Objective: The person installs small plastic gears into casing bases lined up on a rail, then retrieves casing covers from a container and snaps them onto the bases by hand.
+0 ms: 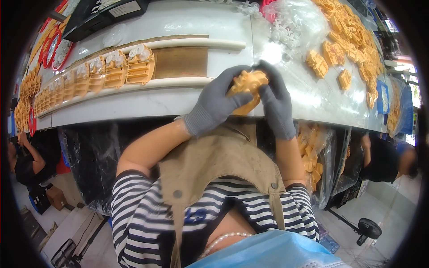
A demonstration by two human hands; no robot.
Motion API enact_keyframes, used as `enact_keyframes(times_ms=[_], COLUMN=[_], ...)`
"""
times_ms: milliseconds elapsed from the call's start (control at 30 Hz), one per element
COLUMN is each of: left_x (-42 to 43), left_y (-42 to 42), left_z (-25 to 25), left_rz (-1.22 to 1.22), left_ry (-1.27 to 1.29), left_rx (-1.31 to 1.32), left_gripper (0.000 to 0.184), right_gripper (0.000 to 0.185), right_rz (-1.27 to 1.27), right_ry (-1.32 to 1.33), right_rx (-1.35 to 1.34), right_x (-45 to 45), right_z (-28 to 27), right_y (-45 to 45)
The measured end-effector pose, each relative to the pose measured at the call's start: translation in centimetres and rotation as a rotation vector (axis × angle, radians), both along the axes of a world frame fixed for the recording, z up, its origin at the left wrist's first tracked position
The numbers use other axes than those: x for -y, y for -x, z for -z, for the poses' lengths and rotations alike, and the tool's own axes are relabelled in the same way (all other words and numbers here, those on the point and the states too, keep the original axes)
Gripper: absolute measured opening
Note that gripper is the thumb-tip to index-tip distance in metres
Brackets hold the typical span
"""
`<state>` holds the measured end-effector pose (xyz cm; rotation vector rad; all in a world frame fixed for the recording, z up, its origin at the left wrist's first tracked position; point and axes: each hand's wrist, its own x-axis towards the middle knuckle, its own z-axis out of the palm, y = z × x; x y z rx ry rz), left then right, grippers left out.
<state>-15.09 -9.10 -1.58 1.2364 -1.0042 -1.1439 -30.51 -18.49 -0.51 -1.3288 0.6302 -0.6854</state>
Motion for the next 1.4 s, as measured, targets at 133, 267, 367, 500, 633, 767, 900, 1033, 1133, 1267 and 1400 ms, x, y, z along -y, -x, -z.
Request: enact_keyframes(times_ms=[133,267,367,500,633,767,900,1033,1133,1267,1400], left_x=[-0.7,-1.0,-1.0,-1.1,-1.3,-0.8,-1.0,-1.3,-1.6,-1.4,-1.5], left_y=[0.4,0.6,0.8,0.3,0.0,-0.4,-1.1,-1.1,-0.8,-0.4,-0.1], left_z=[-1.4,-2.5,-3.1,-3.1,-2.4,-2.3,-2.6,-2.3,-3.2,-2.5,-2.4], left_rz=[0.056,0.062,0.006,0.028,0.091,0.031,0.161,0.139,0.138,0.099,0.047], left_ry=[0.063,0.152,0.232,0.307,0.229,0.255,0.232,0.157,0.16,0.32,0.316], left_rx=[0.009,0.179,0.216,0.307,-0.017,-0.441,-0.422,-0.237,-0.128,0.039,0.0], left_gripper=[0.054,0.051,0.049,0.048,0.055,0.064,0.049,0.039,0.036,0.032,0.028], right_gripper=[0.049,0.048,0.05,0.052,0.053,0.055,0.052,0.043,0.041,0.045,0.046], right_rz=[-0.027,-0.011,0.034,0.08,0.015,0.117,0.059,0.049,-0.011,0.053,0.054], right_ry=[-0.07,-0.033,-0.076,-0.106,-0.064,0.076,0.253,0.519,0.461,0.588,0.59], right_rx=[0.028,0.084,0.151,0.137,0.253,0.135,0.168,0.006,0.022,-0.048,-0.043], right_x=[-0.4,-1.5,-1.9,-2.8,-2.6,-2.1,-1.7,-2.0,-1.8,-2.6,-2.4], right_z=[-0.4,-1.4,-1.4,-1.9,-1.4,-0.3,0.6,-1.3,-1.5,-1.2,-1.7], right_y=[1.0,0.5,-0.2,-0.5,0.1,0.0,1.6,1.8,2.0,1.8,1.6])
